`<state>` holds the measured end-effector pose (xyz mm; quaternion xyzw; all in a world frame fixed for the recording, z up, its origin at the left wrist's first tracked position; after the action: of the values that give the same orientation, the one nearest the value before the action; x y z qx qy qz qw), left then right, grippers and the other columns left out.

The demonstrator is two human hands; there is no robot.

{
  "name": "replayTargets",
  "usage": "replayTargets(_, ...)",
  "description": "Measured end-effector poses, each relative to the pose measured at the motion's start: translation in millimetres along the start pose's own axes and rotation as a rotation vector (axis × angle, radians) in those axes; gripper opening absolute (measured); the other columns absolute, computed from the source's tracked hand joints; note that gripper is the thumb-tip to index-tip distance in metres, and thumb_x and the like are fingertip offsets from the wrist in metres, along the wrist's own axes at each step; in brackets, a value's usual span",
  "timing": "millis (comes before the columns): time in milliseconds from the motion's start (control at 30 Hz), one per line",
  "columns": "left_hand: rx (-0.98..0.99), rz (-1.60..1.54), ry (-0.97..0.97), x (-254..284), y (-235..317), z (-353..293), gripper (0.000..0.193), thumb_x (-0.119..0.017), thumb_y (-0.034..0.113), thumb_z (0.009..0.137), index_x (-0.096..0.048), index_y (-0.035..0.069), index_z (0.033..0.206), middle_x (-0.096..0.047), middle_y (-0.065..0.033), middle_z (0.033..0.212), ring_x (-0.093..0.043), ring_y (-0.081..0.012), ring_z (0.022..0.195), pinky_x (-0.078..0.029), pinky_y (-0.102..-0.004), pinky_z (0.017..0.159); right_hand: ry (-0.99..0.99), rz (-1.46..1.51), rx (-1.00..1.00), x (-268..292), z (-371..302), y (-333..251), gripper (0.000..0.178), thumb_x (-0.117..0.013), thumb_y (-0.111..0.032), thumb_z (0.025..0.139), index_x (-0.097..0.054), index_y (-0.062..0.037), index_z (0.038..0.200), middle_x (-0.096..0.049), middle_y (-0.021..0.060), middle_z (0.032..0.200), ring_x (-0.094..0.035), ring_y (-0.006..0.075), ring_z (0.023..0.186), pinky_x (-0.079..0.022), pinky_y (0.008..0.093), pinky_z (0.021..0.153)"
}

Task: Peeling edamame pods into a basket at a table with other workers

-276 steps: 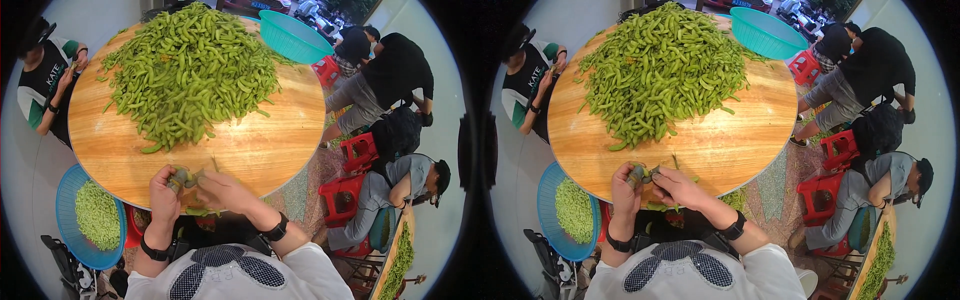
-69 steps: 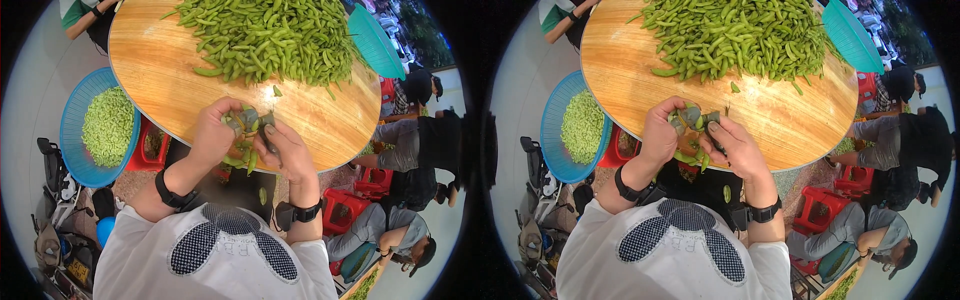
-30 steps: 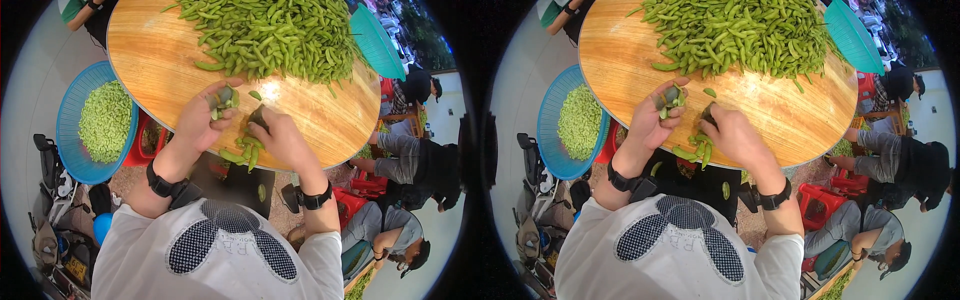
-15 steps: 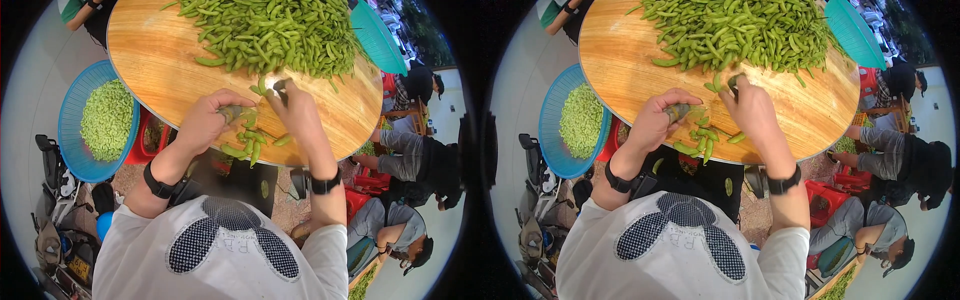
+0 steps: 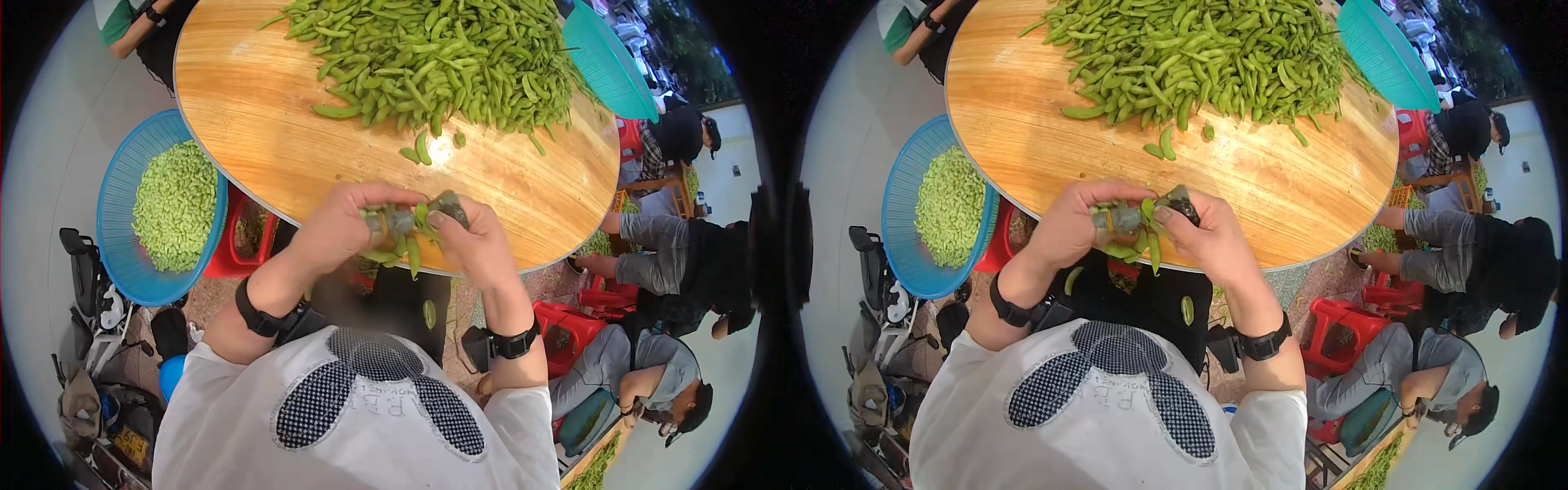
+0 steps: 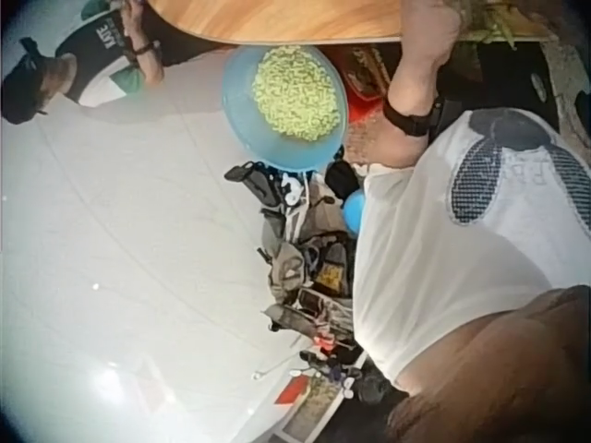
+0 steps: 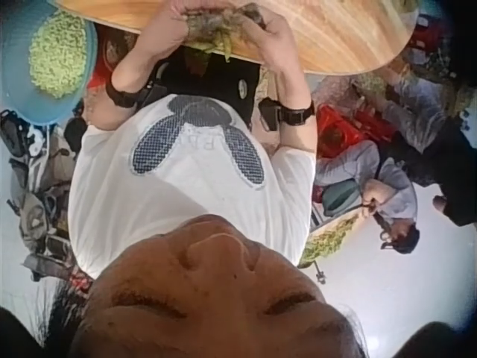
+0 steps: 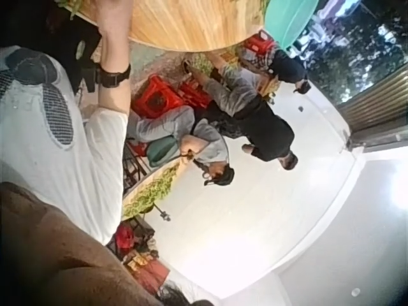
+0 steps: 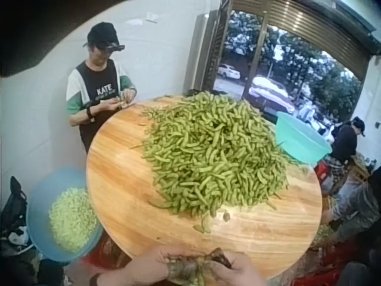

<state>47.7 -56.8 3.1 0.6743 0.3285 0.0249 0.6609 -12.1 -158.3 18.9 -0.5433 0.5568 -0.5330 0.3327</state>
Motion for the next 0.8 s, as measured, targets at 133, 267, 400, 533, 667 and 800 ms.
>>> replayTargets(133, -0.068, -0.239, -0.029, -3.8, -1.7, 2.8, 0.024, -0.067, 0.002, 0.077, -0.064, -0.001, 0.101, -0.063, -0.0043, 0.094, -0.061, -0.0127, 0.083, -0.049, -0.0232, 0.074, -0.164, 0.639, -0.270, -22.1, -10.4, 9.3, 0.012, -0.056, -0.014, 0.091, -0.054, -0.0061, 0.083, -0.039, -0.0086, 0.059, -0.029, 0.0010, 0.047, -0.021, 0.0180, 0.041)
replayTargets(267, -0.037, -0.413, -0.120, -6.6, -4.5, 3.2, 0.020, -0.069, 0.004, 0.077, -0.064, -0.001, 0.096, -0.063, -0.0038, 0.094, -0.061, -0.0138, 0.084, -0.049, -0.0239, 0.074, -0.144, 0.477, -0.237, -19.2, -7.5, 7.3, 0.014, -0.057, -0.016, 0.089, -0.056, -0.0028, 0.088, -0.044, -0.0032, 0.059, -0.036, 0.0049, 0.047, -0.028, 0.0209, 0.042)
replayTargets(400, -0.010, 0.121, -0.058, 14.8, 5.0, 0.8, 0.026, -0.058, -0.003, 0.077, -0.065, 0.001, 0.101, -0.064, -0.0027, 0.091, -0.059, -0.0086, 0.083, -0.047, -0.0226, 0.074, -0.185, -0.366, 0.148, -3.2, 7.8, -8.5, 0.022, -0.060, -0.019, 0.086, -0.054, 0.0023, 0.090, -0.053, 0.0072, 0.061, -0.047, 0.0107, 0.052, -0.039, 0.0271, 0.047)
replayTargets(533, -0.067, 0.307, -0.006, 34.4, 27.0, -8.4, 0.022, -0.056, 0.004, 0.080, -0.065, 0.001, 0.100, -0.063, -0.0019, 0.088, -0.057, -0.0057, 0.080, -0.043, -0.0199, 0.072, 0.274, -0.619, 0.234, 70.8, 52.8, -27.2, 0.027, -0.061, -0.021, 0.083, -0.051, 0.0049, 0.087, -0.058, 0.0206, 0.067, -0.059, 0.0280, 0.062, -0.046, 0.0377, 0.056)
replayTargets(667, -0.247, 0.000, 0.540, 129.6, 49.3, -44.0, 0.023, -0.051, 0.010, 0.087, -0.061, 0.005, 0.107, -0.057, 0.0015, 0.084, -0.044, -0.0026, 0.059, -0.031, -0.0140, 0.048, 0.340, -0.947, 0.184, 65.0, 85.7, -12.2, 0.022, -0.059, -0.017, 0.082, -0.051, 0.0037, 0.083, -0.060, 0.0250, 0.071, -0.059, 0.0410, 0.071, -0.047, 0.0458, 0.061)
replayTargets(800, -0.541, 0.127, 1.007, 239.0, 79.4, -117.4, 0.022, -0.047, 0.011, 0.092, -0.061, 0.005, 0.108, -0.052, 0.0059, 0.078, -0.038, 0.0004, 0.059, -0.026, -0.0146, 0.047, 0.218, -0.929, 0.198, 54.4, 58.8, -23.3, 0.019, -0.060, -0.014, 0.079, -0.051, 0.0020, 0.083, -0.059, 0.0248, 0.073, -0.059, 0.0408, 0.071, -0.048, 0.0462, 0.064)
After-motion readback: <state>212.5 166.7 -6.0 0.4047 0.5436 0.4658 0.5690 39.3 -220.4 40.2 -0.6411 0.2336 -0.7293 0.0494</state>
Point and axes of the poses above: each hand's wrist, its own z-axis towards the middle knuckle, its own x-axis out of the back of the hand, y = z × x, the point moved 10 cm from there along z, towards the middle knuckle
